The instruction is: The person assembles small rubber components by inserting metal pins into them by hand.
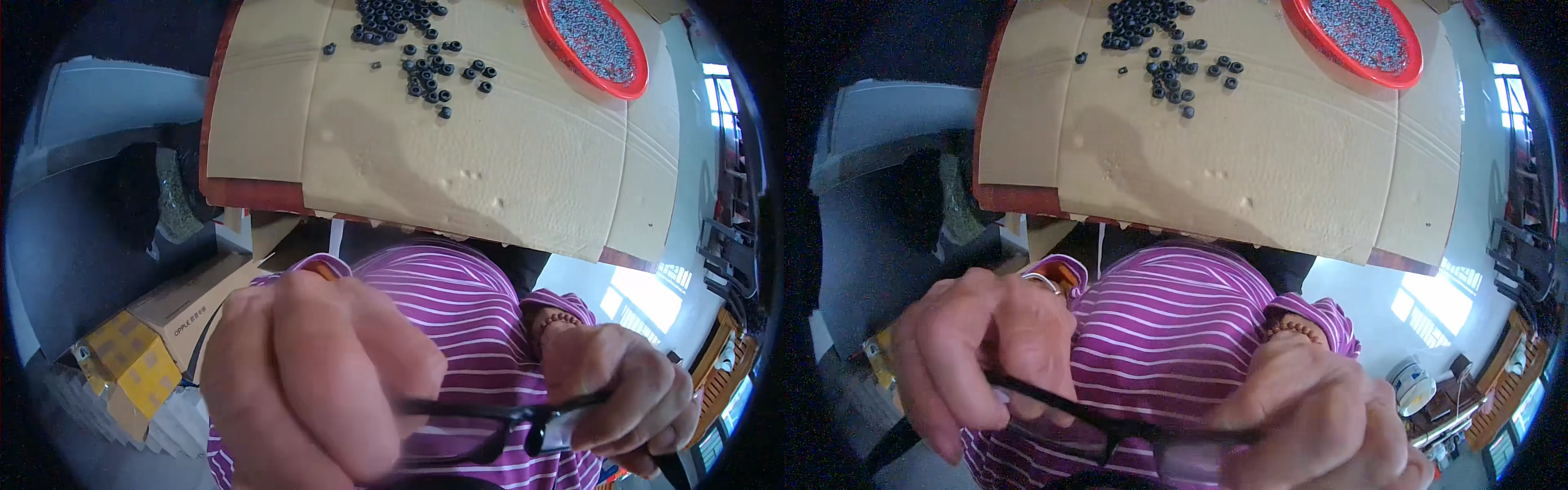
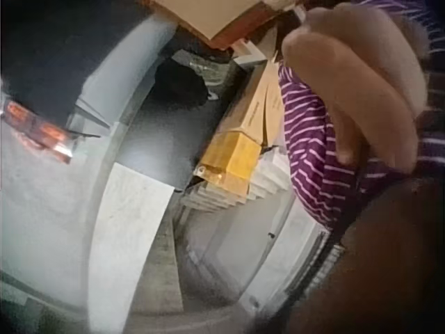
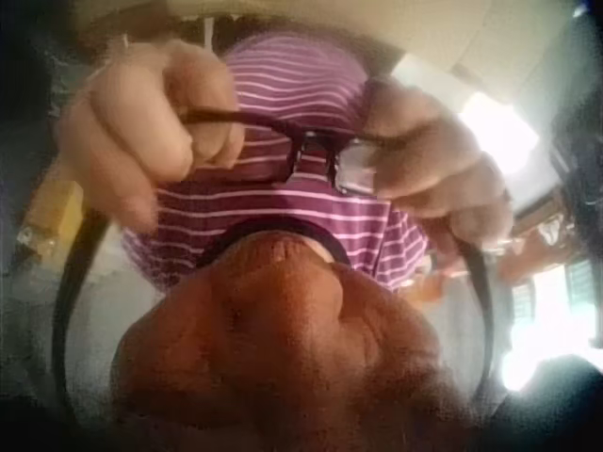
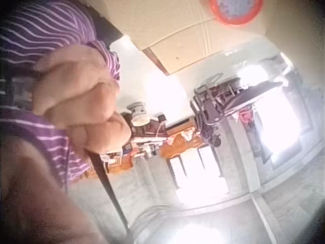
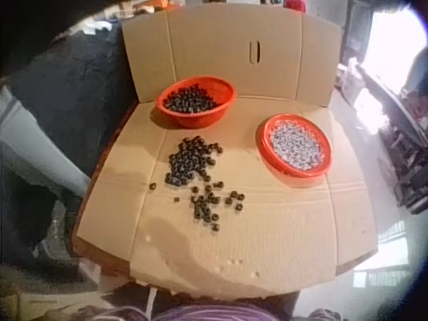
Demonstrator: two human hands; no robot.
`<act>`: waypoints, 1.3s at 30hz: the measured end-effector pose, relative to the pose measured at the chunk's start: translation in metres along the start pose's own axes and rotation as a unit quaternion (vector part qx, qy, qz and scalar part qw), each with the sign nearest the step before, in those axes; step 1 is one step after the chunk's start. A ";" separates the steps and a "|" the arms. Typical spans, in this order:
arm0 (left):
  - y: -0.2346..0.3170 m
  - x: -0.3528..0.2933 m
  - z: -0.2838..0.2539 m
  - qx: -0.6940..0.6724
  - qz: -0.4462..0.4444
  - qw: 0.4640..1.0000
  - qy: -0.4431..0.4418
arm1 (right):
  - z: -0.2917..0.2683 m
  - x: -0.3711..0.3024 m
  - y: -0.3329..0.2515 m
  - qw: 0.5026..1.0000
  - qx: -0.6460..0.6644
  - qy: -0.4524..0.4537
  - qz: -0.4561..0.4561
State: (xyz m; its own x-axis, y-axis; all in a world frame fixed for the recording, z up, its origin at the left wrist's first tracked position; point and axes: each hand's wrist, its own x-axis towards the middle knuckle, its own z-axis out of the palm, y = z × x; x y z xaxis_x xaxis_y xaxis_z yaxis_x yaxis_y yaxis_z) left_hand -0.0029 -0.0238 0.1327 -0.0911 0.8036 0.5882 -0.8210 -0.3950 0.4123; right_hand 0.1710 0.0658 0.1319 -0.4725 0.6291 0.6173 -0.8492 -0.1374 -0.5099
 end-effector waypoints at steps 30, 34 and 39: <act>0.036 -0.037 0.053 0.307 0.117 0.934 0.137 | 0.040 0.044 -0.017 0.933 -0.281 0.052 0.218; 0.028 -0.041 0.056 0.347 0.113 0.917 0.162 | 0.022 0.042 -0.033 0.943 -0.211 -0.048 0.252; 0.025 -0.045 0.042 0.385 0.100 0.897 0.194 | 0.019 0.028 -0.029 0.959 -0.218 -0.049 0.177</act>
State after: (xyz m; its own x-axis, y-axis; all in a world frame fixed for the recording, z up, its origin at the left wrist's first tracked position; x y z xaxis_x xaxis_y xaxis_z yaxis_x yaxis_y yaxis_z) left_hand 0.0042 -0.0886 0.1451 -0.5054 0.7174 0.4795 -0.1471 -0.6192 0.7713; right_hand 0.1780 0.0730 0.1748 -0.7508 0.5246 0.4014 -0.4623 0.0167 -0.8866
